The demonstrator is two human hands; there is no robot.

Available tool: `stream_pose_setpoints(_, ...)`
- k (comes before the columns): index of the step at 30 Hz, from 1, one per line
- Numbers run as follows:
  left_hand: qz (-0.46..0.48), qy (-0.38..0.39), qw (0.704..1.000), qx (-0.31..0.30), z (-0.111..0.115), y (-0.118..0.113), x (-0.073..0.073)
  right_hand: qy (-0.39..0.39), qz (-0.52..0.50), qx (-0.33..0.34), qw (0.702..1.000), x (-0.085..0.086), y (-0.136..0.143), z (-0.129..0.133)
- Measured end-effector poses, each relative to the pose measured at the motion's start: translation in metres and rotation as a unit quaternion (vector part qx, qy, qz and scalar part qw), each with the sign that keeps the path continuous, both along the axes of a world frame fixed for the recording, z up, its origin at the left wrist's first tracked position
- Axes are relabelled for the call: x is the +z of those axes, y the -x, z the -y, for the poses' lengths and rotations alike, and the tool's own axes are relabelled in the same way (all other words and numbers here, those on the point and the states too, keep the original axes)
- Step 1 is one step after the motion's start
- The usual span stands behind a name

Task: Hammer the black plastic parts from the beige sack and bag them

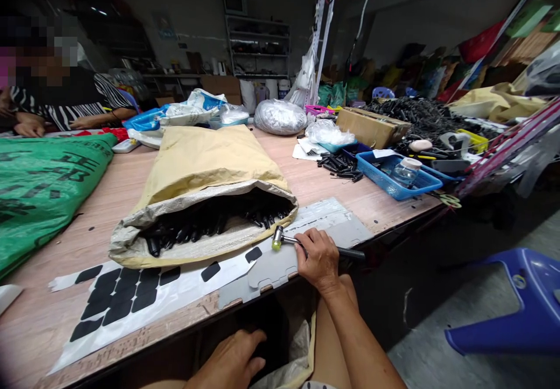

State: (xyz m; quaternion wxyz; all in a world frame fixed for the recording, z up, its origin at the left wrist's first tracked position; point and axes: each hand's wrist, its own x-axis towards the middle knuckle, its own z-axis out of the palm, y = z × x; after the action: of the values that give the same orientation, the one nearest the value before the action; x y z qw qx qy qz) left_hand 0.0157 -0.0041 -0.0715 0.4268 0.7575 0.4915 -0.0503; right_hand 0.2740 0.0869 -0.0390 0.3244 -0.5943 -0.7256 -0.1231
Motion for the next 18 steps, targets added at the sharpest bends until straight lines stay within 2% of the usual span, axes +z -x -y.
stream_pose_setpoints(2, 0.058, -0.033, 0.997, -0.043, -0.011, -0.006, 0.041, 0.003, -0.002, -0.002, 1.000, 0.000, 0.001, 0.000)
stream_pose_setpoints(4, 0.140, -0.076, 0.986, -0.053, -0.033, -0.013, 0.082, 0.004, -0.004, -0.004, 1.000, 0.000, 0.001, 0.001)
stream_pose_setpoints(6, 0.165, -0.166, 0.972, 0.001, -0.068, -0.019, 0.110, 0.005, -0.005, -0.005, 1.000, 0.000, 0.001, 0.001)
stream_pose_setpoints(7, 0.168, -0.234, 0.956, 0.052, -0.089, -0.022, 0.117, 0.005, -0.005, -0.004, 1.000, 0.000, 0.001, 0.001)
stream_pose_setpoints(8, 0.155, -0.299, 0.937, 0.091, -0.110, -0.025, 0.121, 0.006, -0.006, -0.004, 1.000, 0.001, 0.001, 0.001)
stream_pose_setpoints(10, 0.098, -0.404, 0.897, 0.151, -0.151, -0.030, 0.118, 0.009, -0.006, -0.003, 1.000, 0.001, 0.001, 0.001)
stream_pose_setpoints(12, 0.021, -0.440, 0.879, 0.180, -0.182, -0.034, 0.110, 0.012, -0.005, -0.002, 1.000, 0.002, 0.001, 0.000)
stream_pose_setpoints(13, -0.014, -0.436, 0.881, 0.184, -0.193, -0.035, 0.106, 0.013, -0.004, -0.001, 1.000, 0.002, 0.001, 0.000)
stream_pose_setpoints(15, -0.066, -0.413, 0.891, 0.179, -0.205, -0.037, 0.101, 0.013, -0.002, 0.000, 1.000, 0.003, 0.001, 0.000)
stream_pose_setpoints(18, -0.056, -0.423, 0.888, 0.170, -0.198, -0.033, 0.103, 0.012, -0.003, 0.002, 1.000, 0.003, 0.001, 0.000)
